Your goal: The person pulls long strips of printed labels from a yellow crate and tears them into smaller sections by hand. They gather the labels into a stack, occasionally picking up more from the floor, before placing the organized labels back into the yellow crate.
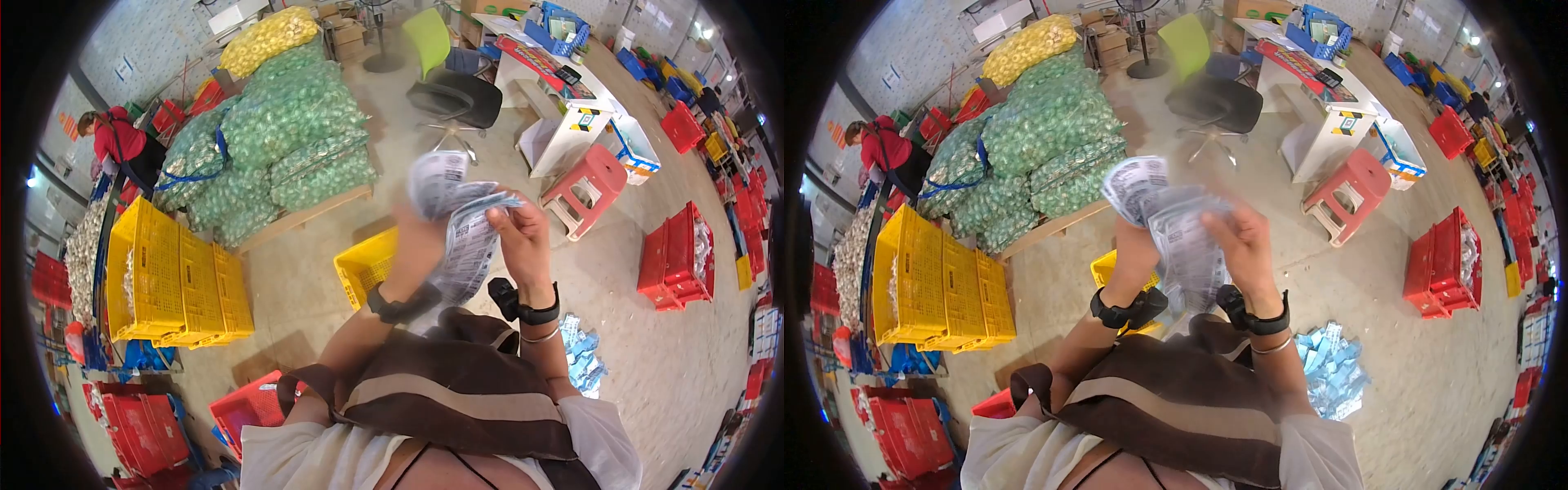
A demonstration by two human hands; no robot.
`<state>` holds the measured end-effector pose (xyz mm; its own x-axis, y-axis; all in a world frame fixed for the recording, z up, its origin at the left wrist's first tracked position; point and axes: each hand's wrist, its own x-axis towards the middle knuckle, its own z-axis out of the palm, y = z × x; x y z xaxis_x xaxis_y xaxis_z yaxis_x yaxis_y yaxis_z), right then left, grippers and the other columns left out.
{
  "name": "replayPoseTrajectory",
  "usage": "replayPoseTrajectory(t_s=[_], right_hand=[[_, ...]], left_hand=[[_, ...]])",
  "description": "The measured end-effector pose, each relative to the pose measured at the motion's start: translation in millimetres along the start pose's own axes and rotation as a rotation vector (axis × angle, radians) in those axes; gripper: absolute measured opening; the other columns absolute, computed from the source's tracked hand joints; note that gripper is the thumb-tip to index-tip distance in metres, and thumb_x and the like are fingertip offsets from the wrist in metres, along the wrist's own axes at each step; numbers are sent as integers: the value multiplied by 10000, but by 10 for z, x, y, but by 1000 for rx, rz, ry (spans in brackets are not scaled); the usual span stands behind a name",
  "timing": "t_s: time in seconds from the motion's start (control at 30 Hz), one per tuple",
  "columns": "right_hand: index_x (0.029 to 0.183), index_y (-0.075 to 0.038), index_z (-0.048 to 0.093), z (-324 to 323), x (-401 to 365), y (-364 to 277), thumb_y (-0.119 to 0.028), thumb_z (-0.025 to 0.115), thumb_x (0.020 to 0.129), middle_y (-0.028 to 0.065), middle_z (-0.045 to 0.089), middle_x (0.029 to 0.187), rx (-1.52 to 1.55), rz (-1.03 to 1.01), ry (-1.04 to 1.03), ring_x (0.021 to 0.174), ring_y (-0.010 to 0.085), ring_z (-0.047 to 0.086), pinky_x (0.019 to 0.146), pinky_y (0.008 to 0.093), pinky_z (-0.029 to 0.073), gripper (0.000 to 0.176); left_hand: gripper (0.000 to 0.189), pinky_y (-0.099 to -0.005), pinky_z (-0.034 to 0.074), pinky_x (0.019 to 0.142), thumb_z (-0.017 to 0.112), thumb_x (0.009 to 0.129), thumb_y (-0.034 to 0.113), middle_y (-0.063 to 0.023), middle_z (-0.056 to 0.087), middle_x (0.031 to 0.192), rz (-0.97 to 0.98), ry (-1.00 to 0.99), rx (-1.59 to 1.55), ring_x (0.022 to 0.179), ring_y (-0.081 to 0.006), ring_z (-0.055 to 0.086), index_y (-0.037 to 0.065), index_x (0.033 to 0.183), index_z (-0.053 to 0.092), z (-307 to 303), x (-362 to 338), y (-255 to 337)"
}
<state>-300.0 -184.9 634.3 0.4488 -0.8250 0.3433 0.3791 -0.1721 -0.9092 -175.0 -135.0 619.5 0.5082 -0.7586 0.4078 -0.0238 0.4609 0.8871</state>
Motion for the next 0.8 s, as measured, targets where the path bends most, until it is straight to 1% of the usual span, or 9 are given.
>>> replayPoseTrajectory(t_s=[0.07, 0.13, 0.2, 0.27, 0.5, 0.6, 0.73, 0.77, 0.8], right_hand=[[963, 12, 572, -106, 7, 76, -12, 555, 791, -4, 588, 806, -38, -3, -48, 701, 30, 494, 615, 172, 396, 175], [964, 6, 574, -145, 7, 72, -19, 552, 795, 4, 593, 812, -85, -14, 122, 699, 42, 508, 620, 185, 407, 172], [960, 8, 572, -222, 70, -21, -21, 547, 801, 16, 598, 823, -16, -37, 182, 714, 54, 523, 636, 194, 414, 164], [961, 15, 566, -355, 109, -75, -10, 548, 798, 27, 600, 832, 203, -126, 278, 717, 59, 529, 644, 198, 416, 166], [977, 25, 562, -296, -8, -63, 5, 556, 789, 15, 597, 812, 78, -104, 110, 685, 50, 513, 618, 183, 395, 189], [983, 23, 568, -106, 15, -110, -7, 553, 793, 6, 597, 808, 9, -64, 73, 684, 44, 510, 616, 182, 395, 193], [963, 15, 584, -71, 30, -61, -22, 558, 793, 2, 597, 806, -79, -59, 97, 692, 43, 511, 624, 186, 400, 175], [961, 18, 577, -88, 31, -41, -16, 549, 799, 20, 605, 817, -71, -84, 164, 702, 54, 527, 632, 188, 411, 169], [961, 18, 577, -124, 50, -43, -16, 549, 799, 20, 605, 817, -70, -85, 160, 702, 54, 527, 632, 188, 411, 169]], left_hand=[[312, -245, 454, 673, 656, 704, 46, -67, 587, 845, -92, -64, -11, 765, -130, 561, -12, 976, 515, 16, -18, 159], [322, -248, 447, 701, 656, 715, 65, -71, 582, 855, -215, -28, -20, 807, -131, 550, -11, 991, 507, -7, -27, 143], [317, -252, 437, 720, 639, 749, 137, -74, 582, 857, -159, -58, -129, 833, -134, 543, -13, 992, 503, -104, -37, 129], [237, -243, 440, 681, 590, 800, 139, -21, 562, 885, -307, -69, -308, 776, -104, 535, 22, 992, 515, -201, -6, 167], [234, -230, 441, 674, 614, 769, 100, -38, 594, 867, -366, -57, -223, 780, -100, 550, 13, 975, 544, -141, 2, 227], [271, -237, 442, 696, 598, 738, 21, -46, 604, 884, -170, 49, 36, 801, -107, 554, 4, 1003, 545, -90, -22, -136], [321, -242, 430, 738, 550, 721, -39, -41, 588, 942, -305, -129, 227, 840, -108, 545, -9, 1040, 523, -73, -27, -11], [323, -271, 449, 645, 595, 758, 166, -91, 597, 815, -120, -58, 171, 734, -166, 579, -26, 1008, 523, -64, -40, -74], [323, -271, 449, 645, 595, 758, 166, -91, 597, 815, -118, -56, 172, 734, -166, 579, -26, 1008, 523, -80, -30, -42]])
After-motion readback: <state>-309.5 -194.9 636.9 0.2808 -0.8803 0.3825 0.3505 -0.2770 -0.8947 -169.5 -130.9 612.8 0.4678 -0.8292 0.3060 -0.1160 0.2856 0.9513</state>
